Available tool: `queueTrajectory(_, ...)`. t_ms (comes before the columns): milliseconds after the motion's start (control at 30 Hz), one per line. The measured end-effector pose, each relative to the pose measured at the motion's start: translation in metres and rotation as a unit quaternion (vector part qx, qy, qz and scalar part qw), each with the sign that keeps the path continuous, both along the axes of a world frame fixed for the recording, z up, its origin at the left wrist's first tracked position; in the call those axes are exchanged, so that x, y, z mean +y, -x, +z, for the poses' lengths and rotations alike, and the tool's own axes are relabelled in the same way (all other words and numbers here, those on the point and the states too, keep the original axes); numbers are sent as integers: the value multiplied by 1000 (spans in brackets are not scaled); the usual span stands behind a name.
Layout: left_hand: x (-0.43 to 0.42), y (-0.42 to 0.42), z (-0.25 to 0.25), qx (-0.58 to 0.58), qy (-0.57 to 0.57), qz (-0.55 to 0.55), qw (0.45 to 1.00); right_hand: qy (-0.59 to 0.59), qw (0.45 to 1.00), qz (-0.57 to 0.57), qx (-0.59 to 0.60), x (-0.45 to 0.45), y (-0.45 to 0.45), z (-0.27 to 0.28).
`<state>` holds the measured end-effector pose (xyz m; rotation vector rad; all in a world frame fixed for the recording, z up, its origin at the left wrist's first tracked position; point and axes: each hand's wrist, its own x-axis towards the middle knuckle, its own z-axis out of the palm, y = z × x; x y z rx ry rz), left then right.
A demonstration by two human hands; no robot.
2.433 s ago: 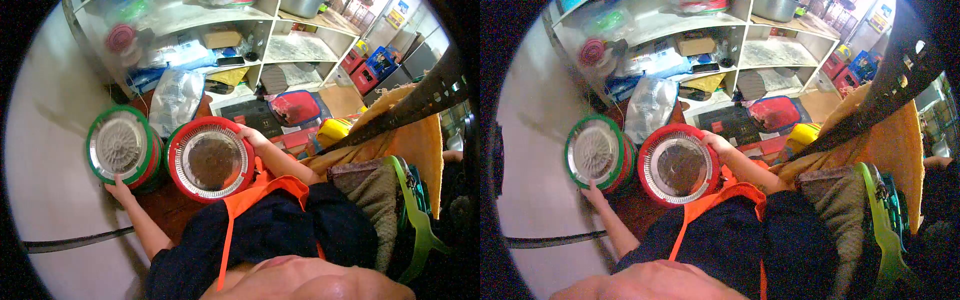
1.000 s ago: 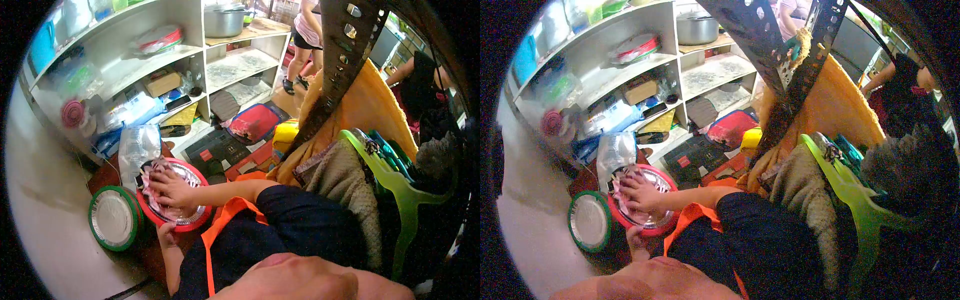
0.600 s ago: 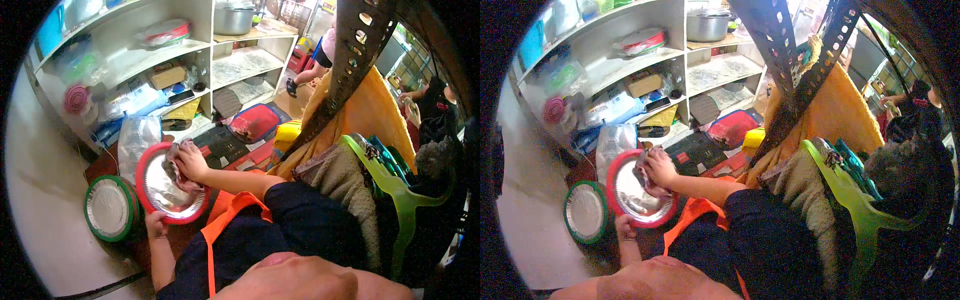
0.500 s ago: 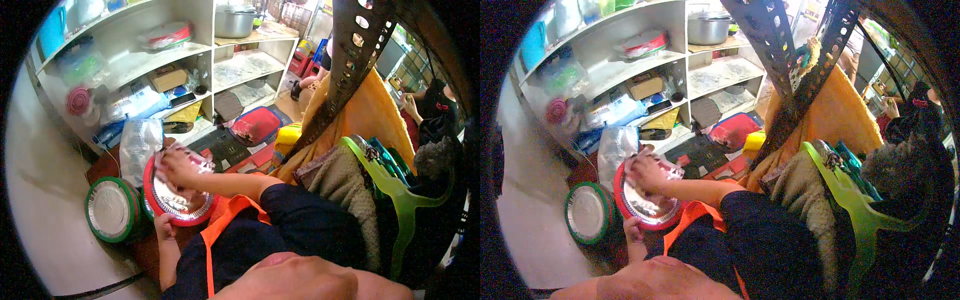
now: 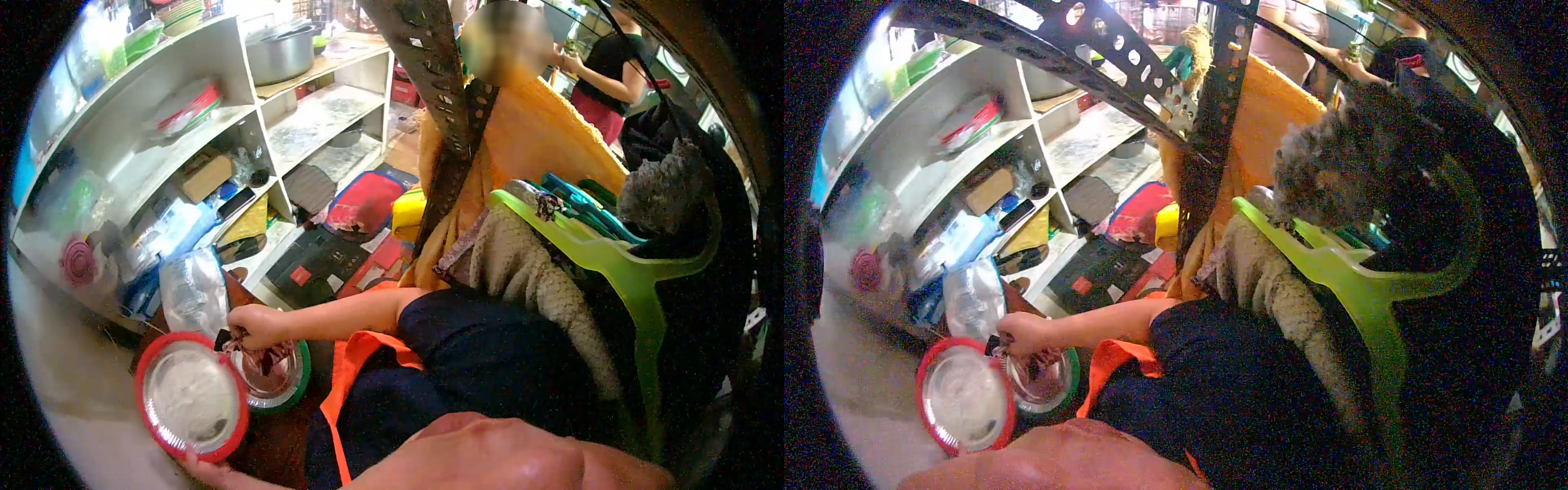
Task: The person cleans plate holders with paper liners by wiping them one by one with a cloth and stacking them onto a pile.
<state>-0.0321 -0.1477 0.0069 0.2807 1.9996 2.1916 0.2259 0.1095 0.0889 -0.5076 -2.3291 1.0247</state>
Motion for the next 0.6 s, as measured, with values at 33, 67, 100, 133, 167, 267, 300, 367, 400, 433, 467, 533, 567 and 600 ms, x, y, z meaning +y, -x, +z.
queueTrajectory(33,-4,17,1,60,55,55,995,-18,998,38,-46,7,2,4)
queueTrajectory(67,-8,32,0,119,121,83,982,-18,998,35,-47,9,9,-4)
queueTrajectory(100,-11,44,-3,169,189,111,961,-20,999,31,-26,8,16,-19)
queueTrajectory(133,-13,49,-6,208,256,126,936,-20,999,26,-5,8,17,-27)
queueTrajectory(167,-14,55,-10,228,335,134,904,-122,981,82,-126,12,11,-37)
queueTrajectory(267,-19,53,-22,228,546,106,799,-366,922,66,-106,-13,-12,-129)
queueTrajectory(300,-19,49,-22,218,593,94,769,-366,922,69,-106,-20,-13,-129)
queueTrajectory(367,-18,41,-23,217,637,100,733,-292,930,139,-176,-30,-15,-127)
queueTrajectory(400,-15,36,-24,233,634,125,727,-293,929,141,-179,-34,-18,-126)
queueTrajectory(433,-11,32,-24,267,609,160,730,-296,926,176,-157,-39,-22,-124)
queueTrajectory(467,-5,26,-25,319,560,180,744,-299,921,211,-134,-43,-25,-123)
queueTrajectory(533,17,1,-23,431,451,127,771,-292,923,229,-102,-52,-30,-116)
queueTrajectory(567,35,-19,-21,467,393,33,792,-339,908,239,-53,-55,-27,-132)
queueTrajectory(600,60,-42,-15,482,348,-86,800,-384,889,249,-5,-56,-25,-143)
